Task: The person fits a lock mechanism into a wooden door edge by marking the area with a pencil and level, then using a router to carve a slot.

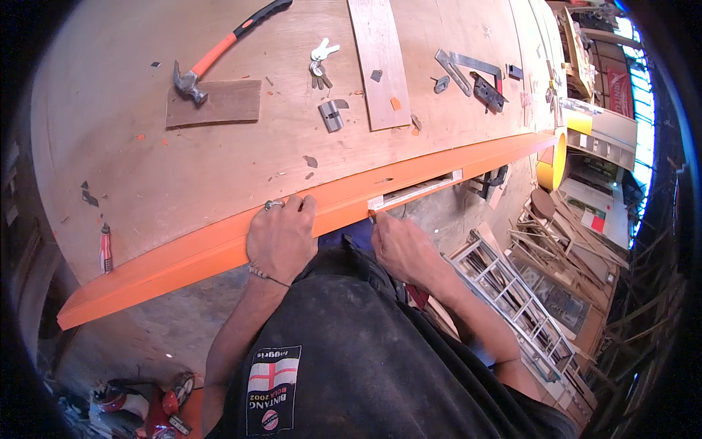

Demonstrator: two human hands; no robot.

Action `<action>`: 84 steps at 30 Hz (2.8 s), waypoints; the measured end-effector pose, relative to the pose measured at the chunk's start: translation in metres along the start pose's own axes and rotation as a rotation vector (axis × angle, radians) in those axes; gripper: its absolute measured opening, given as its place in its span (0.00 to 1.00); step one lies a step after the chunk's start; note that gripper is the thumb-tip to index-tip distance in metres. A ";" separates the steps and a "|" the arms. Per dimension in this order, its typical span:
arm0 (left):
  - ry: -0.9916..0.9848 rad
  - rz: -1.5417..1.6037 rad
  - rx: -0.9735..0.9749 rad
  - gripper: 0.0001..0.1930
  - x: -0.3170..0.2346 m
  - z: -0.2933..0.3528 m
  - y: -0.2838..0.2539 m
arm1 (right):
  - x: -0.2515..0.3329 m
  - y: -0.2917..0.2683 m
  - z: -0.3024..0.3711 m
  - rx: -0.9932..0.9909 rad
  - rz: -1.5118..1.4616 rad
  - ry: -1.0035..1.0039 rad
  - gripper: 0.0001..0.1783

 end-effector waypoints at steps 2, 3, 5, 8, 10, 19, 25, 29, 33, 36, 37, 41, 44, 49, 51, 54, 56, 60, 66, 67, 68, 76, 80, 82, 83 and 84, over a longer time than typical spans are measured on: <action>-0.007 0.001 0.004 0.18 0.000 0.001 -0.002 | 0.002 0.000 0.002 -0.028 0.044 -0.001 0.12; -0.013 0.006 0.013 0.18 0.000 0.001 -0.001 | 0.004 0.000 0.003 -0.042 0.066 -0.001 0.11; -0.020 0.017 0.025 0.17 0.000 0.001 0.000 | -0.003 -0.002 -0.001 -0.008 0.106 -0.010 0.11; -0.010 0.002 -0.008 0.15 0.001 0.000 0.005 | -0.001 -0.008 -0.001 0.038 0.173 0.029 0.12; 0.001 0.009 -0.014 0.15 0.002 0.000 0.004 | 0.004 -0.015 0.000 0.044 0.235 0.087 0.13; -0.005 -0.002 -0.009 0.14 0.000 0.001 0.007 | 0.001 -0.026 0.005 0.121 0.113 0.050 0.17; -0.010 -0.002 -0.026 0.13 0.000 0.001 0.006 | 0.017 -0.040 0.000 0.182 -0.070 0.061 0.16; 0.000 -0.005 -0.039 0.12 0.001 0.001 0.007 | 0.012 -0.037 -0.005 0.209 -0.087 0.063 0.16; -0.001 -0.003 -0.031 0.11 0.001 0.002 0.007 | 0.012 -0.039 -0.008 0.259 -0.098 0.068 0.17; 0.000 -0.011 -0.050 0.10 0.001 0.001 0.008 | 0.014 -0.043 -0.010 0.343 -0.168 0.117 0.17; -0.002 -0.022 -0.050 0.10 0.001 0.001 0.008 | 0.017 -0.045 -0.010 0.368 -0.191 0.134 0.17; -0.008 -0.044 -0.043 0.10 0.001 0.002 0.007 | 0.027 -0.056 -0.013 0.512 -0.295 0.269 0.21; -0.004 -0.022 -0.058 0.11 0.003 0.000 0.007 | 0.025 -0.057 -0.012 0.493 -0.424 0.240 0.16; -0.015 -0.060 0.000 0.16 0.001 0.000 0.006 | 0.001 -0.042 -0.010 0.440 -0.769 0.137 0.14; -0.018 -0.055 -0.001 0.20 0.000 0.003 0.003 | -0.009 -0.058 0.008 0.247 -1.050 0.054 0.13; 0.052 0.042 -0.099 0.25 -0.007 0.008 -0.008 | -0.042 -0.071 0.049 0.016 -1.367 -0.197 0.13; 0.208 0.160 -0.218 0.28 -0.017 0.007 -0.013 | -0.070 -0.056 0.067 -0.115 -1.340 -0.302 0.14; 0.433 0.156 -0.318 0.23 -0.042 -0.012 0.007 | -0.104 -0.031 0.063 -0.161 -1.321 -0.321 0.13; 0.418 -0.051 -0.387 0.19 -0.063 -0.020 0.013 | -0.159 -0.032 0.048 -0.043 -1.364 -0.511 0.14; 0.416 -0.046 -0.410 0.18 -0.062 -0.017 0.013 | -0.172 -0.037 0.045 -0.046 -1.352 -0.542 0.14; 0.417 -0.036 -0.432 0.18 -0.063 -0.014 0.013 | -0.185 -0.044 0.044 -0.036 -1.349 -0.591 0.15; 0.102 -0.101 -0.392 0.21 -0.090 -0.003 0.023 | -0.287 -0.092 0.026 0.015 -1.378 -0.668 0.15; -0.240 0.272 -0.675 0.29 -0.123 -0.003 0.041 | -0.325 -0.101 0.013 0.093 -1.372 -0.657 0.14; -0.347 0.152 -0.635 0.30 -0.132 0.001 0.052 | -0.340 -0.106 0.007 0.136 -1.353 -0.639 0.13; -0.397 0.094 -0.613 0.30 -0.135 0.003 0.056 | -0.344 -0.109 0.004 0.152 -1.364 -0.640 0.13; -0.411 0.114 -0.604 0.30 -0.136 0.004 0.059 | -0.347 -0.111 0.003 0.167 -1.377 -0.639 0.13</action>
Point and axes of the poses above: each hand's wrist, its own z-axis away from the middle knuckle, its own y-axis out of the palm, x = y × z, the point moved 1 cm from there along -z, towards the middle knuckle, and after that the axes turned 13 degrees about x, right-handed, at the moved point
